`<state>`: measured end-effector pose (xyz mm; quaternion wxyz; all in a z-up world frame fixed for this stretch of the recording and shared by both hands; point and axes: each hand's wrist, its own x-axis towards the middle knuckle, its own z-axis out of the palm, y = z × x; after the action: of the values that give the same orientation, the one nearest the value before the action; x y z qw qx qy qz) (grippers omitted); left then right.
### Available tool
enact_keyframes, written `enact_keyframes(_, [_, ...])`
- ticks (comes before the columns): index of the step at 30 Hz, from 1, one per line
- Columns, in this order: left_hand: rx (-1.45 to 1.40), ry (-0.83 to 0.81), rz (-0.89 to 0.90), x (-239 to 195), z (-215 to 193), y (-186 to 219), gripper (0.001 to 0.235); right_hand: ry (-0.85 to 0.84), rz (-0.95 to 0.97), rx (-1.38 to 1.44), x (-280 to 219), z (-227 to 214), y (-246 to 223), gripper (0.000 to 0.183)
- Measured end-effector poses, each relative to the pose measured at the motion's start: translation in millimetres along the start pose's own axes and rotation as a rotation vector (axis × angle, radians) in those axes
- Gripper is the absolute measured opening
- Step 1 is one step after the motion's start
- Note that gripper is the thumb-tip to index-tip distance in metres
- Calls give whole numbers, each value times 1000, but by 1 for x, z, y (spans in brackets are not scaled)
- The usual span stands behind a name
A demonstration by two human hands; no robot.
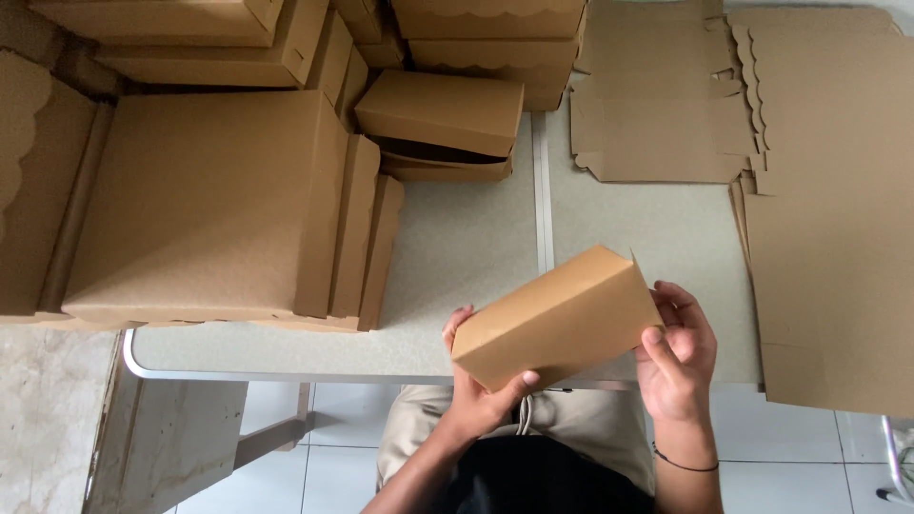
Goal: The person assembles flat cardboard pieces into small rectangular boxes by folding and interlocking tabs. After completing one box, they place it on a stack of finished boxes and begin assembling another.
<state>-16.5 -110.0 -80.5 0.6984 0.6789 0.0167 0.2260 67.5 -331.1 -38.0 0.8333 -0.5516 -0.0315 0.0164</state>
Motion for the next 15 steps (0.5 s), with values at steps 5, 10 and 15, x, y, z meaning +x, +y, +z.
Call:
enact_keyframes(5, [-341,47,-266,28,2,46,106,-57,-6,-52,5,-1,2,58])
enact_keyframes(10, [-203,29,-271,50,-8,60,80,-252,107,-358,2,38,-40,77])
enact_keyframes(15, [-110,-182,-228,59,-25,50,79,-344,-80,-664,12,49,-42,70])
